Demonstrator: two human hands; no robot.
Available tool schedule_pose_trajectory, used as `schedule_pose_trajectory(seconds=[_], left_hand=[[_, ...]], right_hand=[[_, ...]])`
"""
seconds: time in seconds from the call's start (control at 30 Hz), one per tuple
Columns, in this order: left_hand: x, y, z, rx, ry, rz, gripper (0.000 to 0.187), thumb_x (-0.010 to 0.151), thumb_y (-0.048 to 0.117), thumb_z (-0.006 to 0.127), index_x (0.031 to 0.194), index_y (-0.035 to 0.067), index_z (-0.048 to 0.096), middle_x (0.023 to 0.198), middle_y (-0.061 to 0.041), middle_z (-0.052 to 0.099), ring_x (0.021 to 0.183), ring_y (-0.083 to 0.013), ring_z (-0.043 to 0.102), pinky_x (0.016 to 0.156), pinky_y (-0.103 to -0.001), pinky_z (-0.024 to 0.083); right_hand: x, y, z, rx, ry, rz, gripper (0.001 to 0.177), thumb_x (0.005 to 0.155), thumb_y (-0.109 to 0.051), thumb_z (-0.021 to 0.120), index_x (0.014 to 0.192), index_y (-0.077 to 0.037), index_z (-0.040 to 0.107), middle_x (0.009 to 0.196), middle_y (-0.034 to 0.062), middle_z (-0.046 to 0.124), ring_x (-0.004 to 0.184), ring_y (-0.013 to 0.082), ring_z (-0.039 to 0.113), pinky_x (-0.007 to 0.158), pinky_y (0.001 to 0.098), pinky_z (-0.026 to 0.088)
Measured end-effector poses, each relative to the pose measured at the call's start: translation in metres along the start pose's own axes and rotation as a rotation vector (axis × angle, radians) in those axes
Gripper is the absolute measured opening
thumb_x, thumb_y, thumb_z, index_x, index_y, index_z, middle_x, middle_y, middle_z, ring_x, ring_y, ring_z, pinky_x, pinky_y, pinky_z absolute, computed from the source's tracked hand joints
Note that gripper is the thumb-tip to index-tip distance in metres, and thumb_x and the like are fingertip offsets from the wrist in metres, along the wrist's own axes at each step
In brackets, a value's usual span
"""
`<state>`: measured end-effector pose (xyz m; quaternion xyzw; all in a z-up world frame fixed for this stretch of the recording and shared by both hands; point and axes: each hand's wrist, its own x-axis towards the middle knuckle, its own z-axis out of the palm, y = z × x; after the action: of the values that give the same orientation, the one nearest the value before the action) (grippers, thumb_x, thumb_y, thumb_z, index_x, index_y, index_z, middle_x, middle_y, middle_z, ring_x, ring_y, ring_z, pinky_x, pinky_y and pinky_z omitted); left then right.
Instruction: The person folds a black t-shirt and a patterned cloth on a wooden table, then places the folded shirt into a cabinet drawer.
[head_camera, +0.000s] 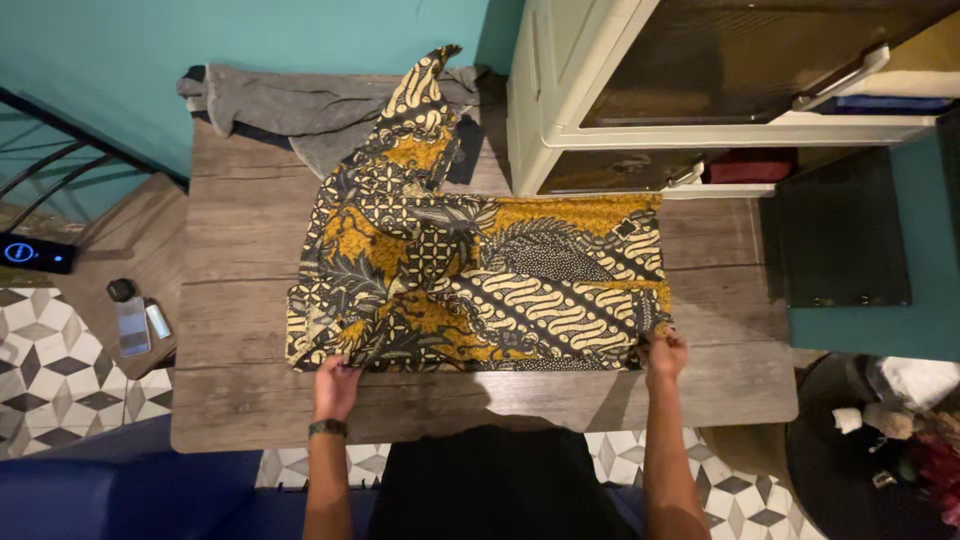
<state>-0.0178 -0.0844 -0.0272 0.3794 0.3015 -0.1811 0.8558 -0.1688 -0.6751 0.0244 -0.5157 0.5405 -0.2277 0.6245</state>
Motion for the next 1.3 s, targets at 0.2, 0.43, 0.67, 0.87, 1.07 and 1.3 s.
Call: schedule_pose_trajectory(seconds=[0.2, 0.43, 0.67, 0.87, 1.07, 1.3], left_hand=[[-0.052, 0.001, 0.014, 0.767, 0.540, 0.553, 0.027, 0.100, 0.023, 0.059, 0.116, 0.001, 0.059, 0.107, -0.019, 0.064, 0.096, -0.0352, 0.063, 0.092, -0.052, 0.053], [-0.061, -0.059, 0.167, 1.744, -0.224, 0.918, 0.054, 0.095, 0.044, 0.060, 0.145, 0.026, 0.054, 0.160, -0.015, 0.034, 0.147, -0.0395, 0.032, 0.118, -0.062, 0.022], [-0.014, -0.095, 0.225, 2.220, -0.361, 0.545, 0.055, 0.105, 0.055, 0.028, 0.159, 0.046, 0.024, 0.170, -0.008, 0.005, 0.156, -0.0343, 0.002, 0.118, -0.070, -0.005], [0.007, -0.081, 0.153, 2.150, -0.259, 0.792, 0.056, 0.108, 0.051, 0.025, 0.162, 0.037, 0.023, 0.174, -0.004, 0.007, 0.158, -0.0253, 0.006, 0.123, -0.062, -0.008], [-0.006, -0.034, 0.089, 2.062, 0.205, 0.759, 0.057, 0.105, 0.056, 0.029, 0.160, 0.042, 0.028, 0.171, -0.006, 0.015, 0.157, -0.0347, 0.011, 0.118, -0.068, -0.001], [-0.014, -0.027, 0.079, 1.993, 0.242, 0.834, 0.056, 0.104, 0.052, 0.037, 0.159, 0.040, 0.034, 0.171, -0.009, 0.023, 0.156, -0.0383, 0.019, 0.117, -0.073, 0.006]], right_hand=[[-0.025, 0.004, -0.006, -0.871, 0.105, -0.761, 0.047, 0.086, -0.028, 0.068, 0.129, -0.008, 0.066, 0.129, 0.0208, 0.063, 0.116, 0.0386, 0.061, 0.102, 0.0558, 0.050], [-0.062, 0.005, 0.078, -1.354, -0.238, -0.783, 0.078, 0.090, -0.079, 0.035, 0.156, -0.037, 0.039, 0.173, 0.0090, 0.011, 0.156, 0.0387, 0.009, 0.117, 0.0709, 0.000], [-0.087, 0.022, 0.125, -1.594, -0.498, -0.756, 0.071, 0.099, -0.068, 0.015, 0.162, -0.036, 0.016, 0.170, 0.0059, -0.006, 0.156, 0.0323, -0.005, 0.116, 0.0693, -0.011], [-0.030, 0.042, 0.065, -1.443, -0.270, -0.783, 0.065, 0.105, -0.056, 0.023, 0.165, -0.030, 0.019, 0.173, 0.0051, 0.007, 0.158, 0.0335, 0.006, 0.124, 0.0611, -0.001], [-0.019, 0.053, 0.054, -1.383, -0.235, -0.822, 0.065, 0.105, -0.052, 0.033, 0.164, -0.028, 0.024, 0.172, 0.0047, 0.016, 0.157, 0.0370, 0.012, 0.124, 0.0586, 0.004], [-0.024, 0.044, 0.055, -1.321, -0.267, -0.832, 0.065, 0.104, -0.054, 0.036, 0.163, -0.028, 0.027, 0.172, 0.0035, 0.016, 0.157, 0.0358, 0.011, 0.124, 0.0586, 0.002]])
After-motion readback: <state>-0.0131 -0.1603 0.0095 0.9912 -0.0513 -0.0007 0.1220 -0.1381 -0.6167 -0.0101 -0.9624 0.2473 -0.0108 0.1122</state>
